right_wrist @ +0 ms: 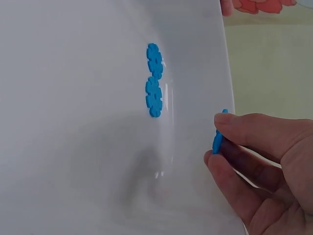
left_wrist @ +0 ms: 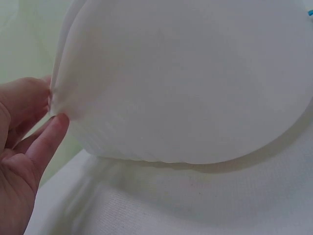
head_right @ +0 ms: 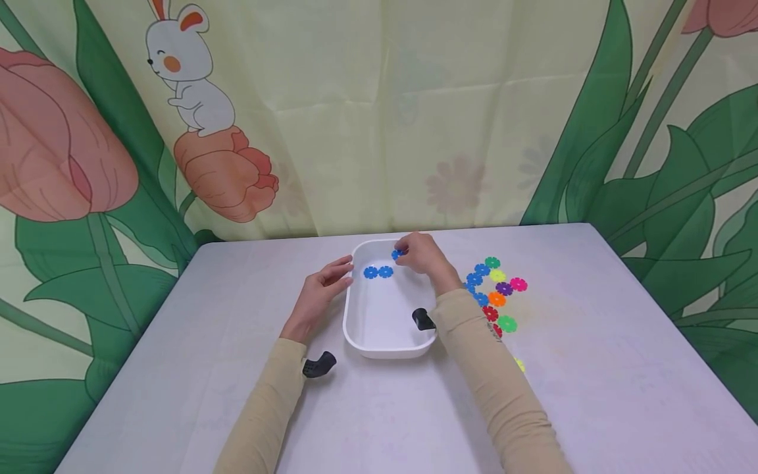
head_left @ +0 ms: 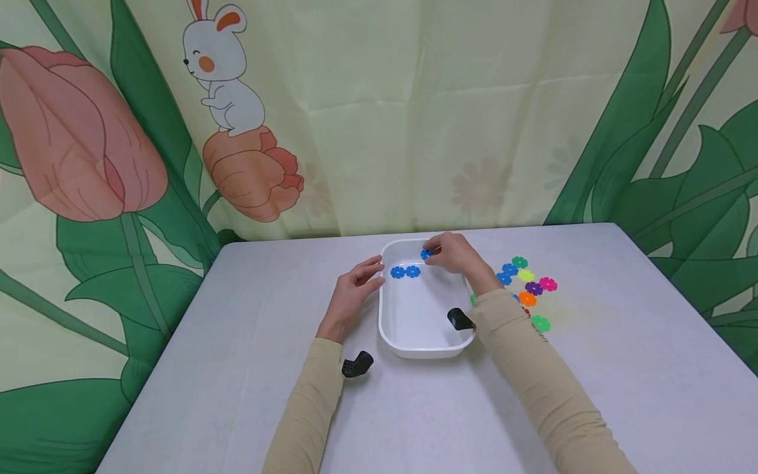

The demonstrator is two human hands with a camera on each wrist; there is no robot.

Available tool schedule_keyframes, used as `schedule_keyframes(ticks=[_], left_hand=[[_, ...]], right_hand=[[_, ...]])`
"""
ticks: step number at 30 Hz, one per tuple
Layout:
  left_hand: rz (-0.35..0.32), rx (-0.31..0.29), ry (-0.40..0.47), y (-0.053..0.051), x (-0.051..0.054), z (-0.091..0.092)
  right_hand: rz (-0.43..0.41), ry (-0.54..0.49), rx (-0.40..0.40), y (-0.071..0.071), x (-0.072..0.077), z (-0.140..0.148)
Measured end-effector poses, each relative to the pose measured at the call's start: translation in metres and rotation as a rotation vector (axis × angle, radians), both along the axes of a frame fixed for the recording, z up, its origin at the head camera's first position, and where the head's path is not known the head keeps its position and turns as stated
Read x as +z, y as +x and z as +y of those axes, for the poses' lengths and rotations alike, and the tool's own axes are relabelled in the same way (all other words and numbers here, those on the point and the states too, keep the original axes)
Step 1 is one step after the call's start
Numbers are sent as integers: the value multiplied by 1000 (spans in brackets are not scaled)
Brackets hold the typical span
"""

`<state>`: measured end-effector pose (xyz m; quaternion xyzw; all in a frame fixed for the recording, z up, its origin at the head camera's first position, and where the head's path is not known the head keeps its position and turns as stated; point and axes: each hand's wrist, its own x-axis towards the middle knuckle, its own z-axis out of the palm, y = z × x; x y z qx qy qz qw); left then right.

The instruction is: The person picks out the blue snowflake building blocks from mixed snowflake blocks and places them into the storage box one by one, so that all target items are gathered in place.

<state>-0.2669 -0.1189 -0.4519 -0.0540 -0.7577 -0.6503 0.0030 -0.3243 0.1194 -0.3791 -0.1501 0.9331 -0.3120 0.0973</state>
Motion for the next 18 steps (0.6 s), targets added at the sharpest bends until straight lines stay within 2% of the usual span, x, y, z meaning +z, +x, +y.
schedule_keyframes(ticks=[12,18], left_hand=[[5,6,-5,0,-1,1],[6,9,-10,-1,-2,0]], right_hand=[[84,71,53,-1,-5,-3],[94,102,57,-2,-5,-5]])
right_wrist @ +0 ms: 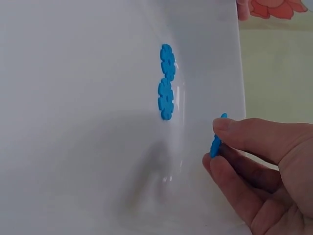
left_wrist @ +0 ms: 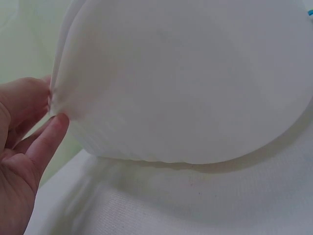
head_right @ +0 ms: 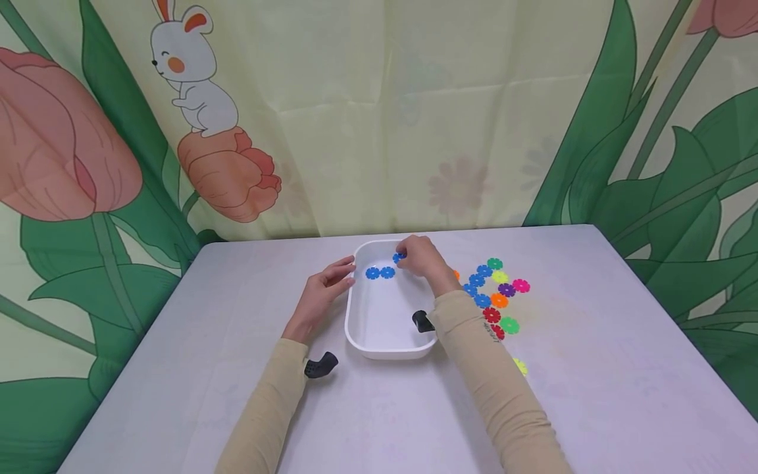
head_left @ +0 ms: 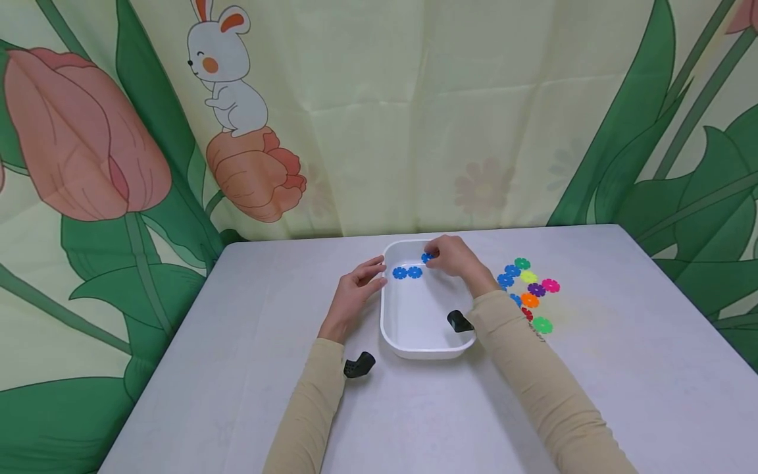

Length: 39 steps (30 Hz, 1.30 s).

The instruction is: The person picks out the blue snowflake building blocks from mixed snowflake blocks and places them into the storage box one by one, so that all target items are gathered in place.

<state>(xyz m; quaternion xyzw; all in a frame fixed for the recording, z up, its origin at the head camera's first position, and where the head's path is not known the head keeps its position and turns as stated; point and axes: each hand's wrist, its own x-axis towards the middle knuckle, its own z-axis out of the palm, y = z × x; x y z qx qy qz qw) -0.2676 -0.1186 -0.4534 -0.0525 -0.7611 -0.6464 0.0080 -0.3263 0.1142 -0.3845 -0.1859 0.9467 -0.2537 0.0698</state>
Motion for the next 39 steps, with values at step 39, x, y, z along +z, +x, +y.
schedule_keyframes(ticks=[39], left_hand=[[9,-4,-1,2,2,0]], right_hand=[[-17,324,-8,-1,-5,-18]])
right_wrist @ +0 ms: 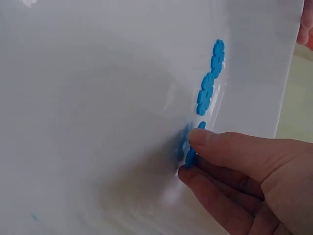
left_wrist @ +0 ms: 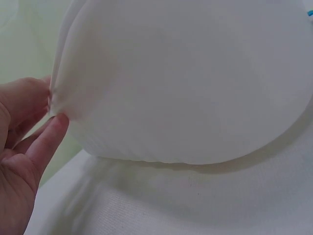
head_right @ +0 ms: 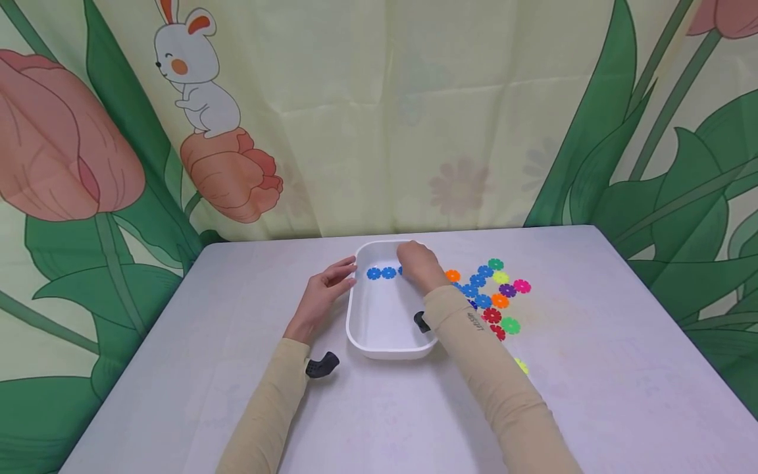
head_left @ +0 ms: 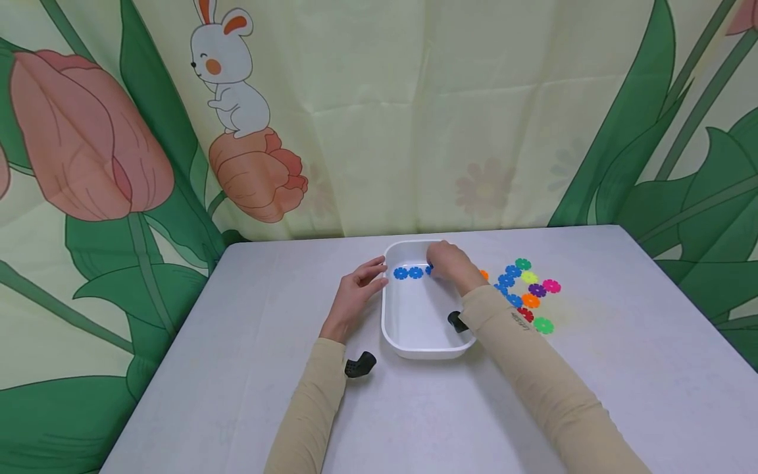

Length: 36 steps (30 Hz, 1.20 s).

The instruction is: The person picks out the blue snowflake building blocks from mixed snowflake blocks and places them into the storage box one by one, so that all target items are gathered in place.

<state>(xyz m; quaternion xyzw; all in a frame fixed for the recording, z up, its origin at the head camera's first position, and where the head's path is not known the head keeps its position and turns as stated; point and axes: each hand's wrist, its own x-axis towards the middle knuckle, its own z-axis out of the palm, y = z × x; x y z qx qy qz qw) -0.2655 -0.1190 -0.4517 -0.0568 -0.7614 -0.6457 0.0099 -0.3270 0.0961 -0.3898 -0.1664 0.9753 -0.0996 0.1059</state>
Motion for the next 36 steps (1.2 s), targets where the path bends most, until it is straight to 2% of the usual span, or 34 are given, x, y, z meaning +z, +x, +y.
schedule_keyframes(ticks=[22,29,36], left_hand=[[-12,4,3,1,2,0],[19,-16,24,-1,-1,-1],[18,-15,16,-2,-2,-1]], right_hand=[[67,39,28,-2,-6,-2],[119,56,82,1,-5,-1],[112,47,72,0,-6,-2]])
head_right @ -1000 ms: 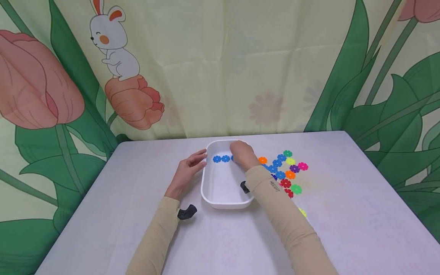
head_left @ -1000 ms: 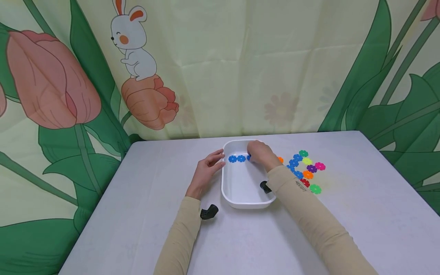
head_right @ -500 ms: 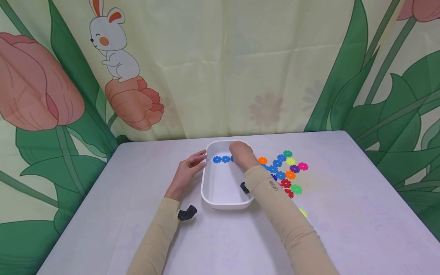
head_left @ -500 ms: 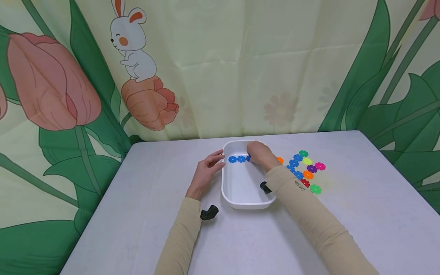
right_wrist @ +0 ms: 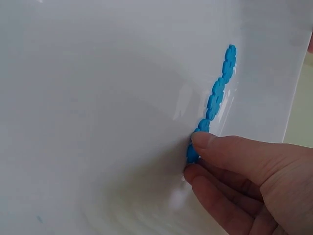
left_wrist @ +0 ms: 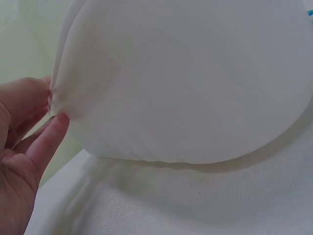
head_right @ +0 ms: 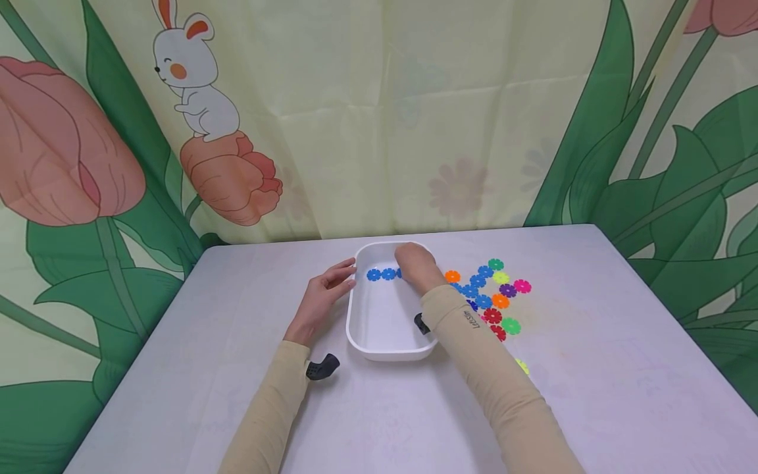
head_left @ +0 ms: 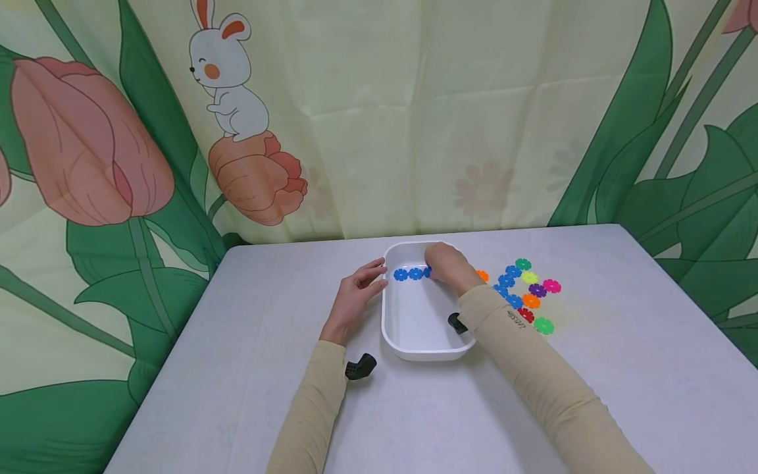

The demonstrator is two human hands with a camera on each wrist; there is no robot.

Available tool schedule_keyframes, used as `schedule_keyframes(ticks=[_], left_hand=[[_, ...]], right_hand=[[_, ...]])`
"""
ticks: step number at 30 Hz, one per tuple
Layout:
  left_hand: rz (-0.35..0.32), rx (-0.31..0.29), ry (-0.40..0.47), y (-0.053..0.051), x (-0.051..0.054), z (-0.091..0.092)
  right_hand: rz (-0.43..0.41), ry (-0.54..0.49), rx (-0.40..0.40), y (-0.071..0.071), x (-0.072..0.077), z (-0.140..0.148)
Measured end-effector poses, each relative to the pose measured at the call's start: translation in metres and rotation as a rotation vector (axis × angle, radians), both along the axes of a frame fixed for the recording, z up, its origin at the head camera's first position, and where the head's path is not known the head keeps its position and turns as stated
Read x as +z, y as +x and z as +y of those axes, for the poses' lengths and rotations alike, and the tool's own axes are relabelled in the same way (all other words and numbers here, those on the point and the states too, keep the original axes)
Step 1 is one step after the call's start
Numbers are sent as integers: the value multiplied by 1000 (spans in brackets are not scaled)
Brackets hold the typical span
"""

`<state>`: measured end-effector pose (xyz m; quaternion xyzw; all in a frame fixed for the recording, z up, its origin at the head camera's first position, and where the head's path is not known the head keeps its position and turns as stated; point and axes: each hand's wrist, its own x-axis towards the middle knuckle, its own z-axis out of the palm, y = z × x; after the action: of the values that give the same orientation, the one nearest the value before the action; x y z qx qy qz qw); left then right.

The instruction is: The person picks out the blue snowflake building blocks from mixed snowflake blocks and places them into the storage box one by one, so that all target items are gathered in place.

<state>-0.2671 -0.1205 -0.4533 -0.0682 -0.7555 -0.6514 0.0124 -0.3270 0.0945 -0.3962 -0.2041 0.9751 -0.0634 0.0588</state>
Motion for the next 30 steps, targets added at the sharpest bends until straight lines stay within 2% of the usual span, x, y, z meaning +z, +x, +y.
schedule_keyframes(ticks=[6,11,16,17,19,22,24,30], left_hand=[[-3,4,-2,0,0,1],[-8,5,-1,1,0,2],[-6,4,-6,0,0,0],[-15,4,-10,2,4,0],[-20,3,-14,2,3,-1],[-26,5,-17,2,3,-1],[-15,4,-13,0,-1,-2],[-8,-5,4,-1,0,-1]], right_hand=[[-53,-37,-46,0,2,1],[-104,-89,-60,-1,11,3],[-109,-196,-10,-1,28,11],[-103,-217,-1,0,31,13],[-77,-258,21,4,38,18],[-52,-327,9,12,45,29],[-41,-373,-17,18,48,37],[0,-498,-101,38,49,67]])
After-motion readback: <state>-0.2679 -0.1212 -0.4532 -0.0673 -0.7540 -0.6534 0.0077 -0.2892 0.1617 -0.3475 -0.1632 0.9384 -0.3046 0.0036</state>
